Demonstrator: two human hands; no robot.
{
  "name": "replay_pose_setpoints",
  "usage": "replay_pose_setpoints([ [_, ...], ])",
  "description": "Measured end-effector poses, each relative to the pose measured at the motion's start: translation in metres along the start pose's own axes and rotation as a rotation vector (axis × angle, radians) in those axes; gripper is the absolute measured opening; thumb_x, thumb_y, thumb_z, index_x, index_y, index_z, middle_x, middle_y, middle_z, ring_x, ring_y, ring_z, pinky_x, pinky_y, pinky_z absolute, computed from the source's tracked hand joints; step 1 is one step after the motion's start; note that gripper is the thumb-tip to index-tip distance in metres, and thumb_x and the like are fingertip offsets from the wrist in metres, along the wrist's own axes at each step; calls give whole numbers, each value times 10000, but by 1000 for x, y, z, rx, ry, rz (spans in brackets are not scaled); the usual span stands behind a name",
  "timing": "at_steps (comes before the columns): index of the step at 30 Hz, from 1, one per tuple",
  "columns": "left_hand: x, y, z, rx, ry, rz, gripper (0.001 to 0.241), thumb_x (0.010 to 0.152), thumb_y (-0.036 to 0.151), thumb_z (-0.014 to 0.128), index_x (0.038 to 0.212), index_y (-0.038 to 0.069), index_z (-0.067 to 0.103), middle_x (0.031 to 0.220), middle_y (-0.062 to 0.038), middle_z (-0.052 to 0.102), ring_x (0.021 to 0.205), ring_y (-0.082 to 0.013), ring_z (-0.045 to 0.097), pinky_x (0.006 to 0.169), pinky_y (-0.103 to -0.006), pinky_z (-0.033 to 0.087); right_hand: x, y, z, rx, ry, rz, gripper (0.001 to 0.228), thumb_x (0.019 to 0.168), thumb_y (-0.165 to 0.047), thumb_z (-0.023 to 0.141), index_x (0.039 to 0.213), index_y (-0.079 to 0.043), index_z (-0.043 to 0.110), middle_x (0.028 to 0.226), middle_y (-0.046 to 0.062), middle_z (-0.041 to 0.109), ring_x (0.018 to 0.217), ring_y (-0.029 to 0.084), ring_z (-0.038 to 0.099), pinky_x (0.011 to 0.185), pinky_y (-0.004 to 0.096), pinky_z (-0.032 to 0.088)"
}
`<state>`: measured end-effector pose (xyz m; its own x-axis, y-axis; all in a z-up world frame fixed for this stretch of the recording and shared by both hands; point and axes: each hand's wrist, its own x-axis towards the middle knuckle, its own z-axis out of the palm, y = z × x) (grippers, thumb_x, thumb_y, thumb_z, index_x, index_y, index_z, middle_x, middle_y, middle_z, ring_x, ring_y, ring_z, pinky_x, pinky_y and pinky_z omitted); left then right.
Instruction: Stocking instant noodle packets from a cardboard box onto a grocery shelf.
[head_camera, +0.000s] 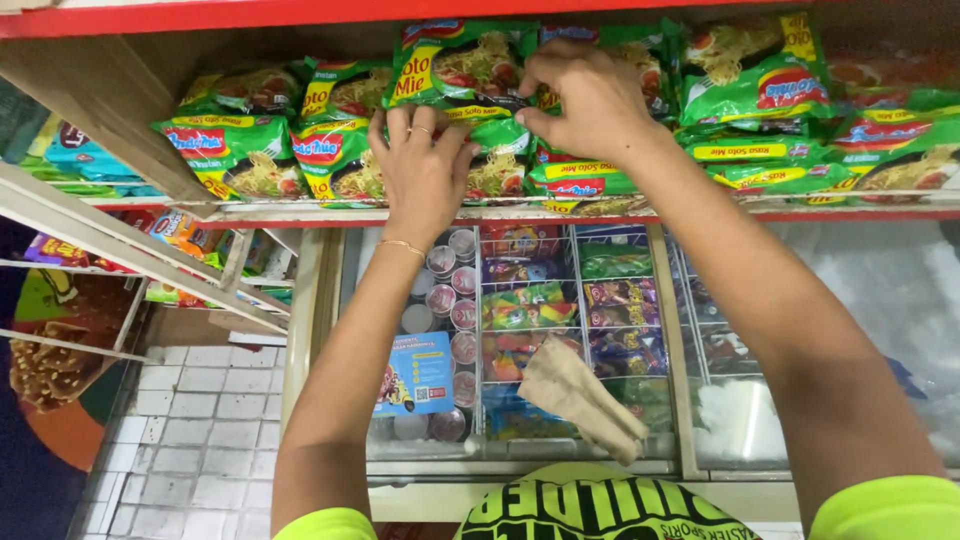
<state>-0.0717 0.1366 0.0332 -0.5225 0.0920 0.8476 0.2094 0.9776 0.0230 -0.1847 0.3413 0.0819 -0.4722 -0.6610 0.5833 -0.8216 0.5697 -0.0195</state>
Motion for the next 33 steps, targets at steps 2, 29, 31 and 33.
replay_pose_setpoints([
  [2, 1, 1, -1, -1, 6, -12, 148, 840, 161, 798, 961, 92, 744, 1059, -71, 539, 1050, -307, 478, 1062, -582, 344, 0, 0, 1, -47, 8, -42, 250, 802, -298, 826, 986, -160, 729, 1147, 5, 699, 903, 285, 686, 736, 458, 531],
  [29, 69, -38, 32, -95, -133, -86, 338, 1045, 360, 519, 1208, 141, 719, 1166, -76, 745, 1036, -384, 677, 1016, -812, 213, 35, -2, 12, -48, 163, -93, 254, 1018, -298, 629, 1223, -154, 671, 1169, 79, 689, 989, 354, 634, 843, 514, 418],
  [31, 78, -44, 37, -50, -223, -91, 393, 1057, 437, 455, 1232, 179, 695, 1158, -83, 755, 1033, -420, 667, 963, -879, 167, 45, 5, 22, -89, 29, -103, 454, 1056, -384, 569, 1447, -156, 595, 1375, 127, 640, 1134, 401, 602, 892, 565, 375],
  [33, 89, -50, 38, -68, -646, -333, 638, 968, 651, 312, 1457, 303, 530, 1402, -112, 617, 1232, -506, 543, 978, -931, 92, 52, 11, 31, -68, -274, 23, 574, 1089, -551, 293, 1478, -188, 510, 1512, 78, 536, 1315, 420, 493, 943, 699, 285],
])
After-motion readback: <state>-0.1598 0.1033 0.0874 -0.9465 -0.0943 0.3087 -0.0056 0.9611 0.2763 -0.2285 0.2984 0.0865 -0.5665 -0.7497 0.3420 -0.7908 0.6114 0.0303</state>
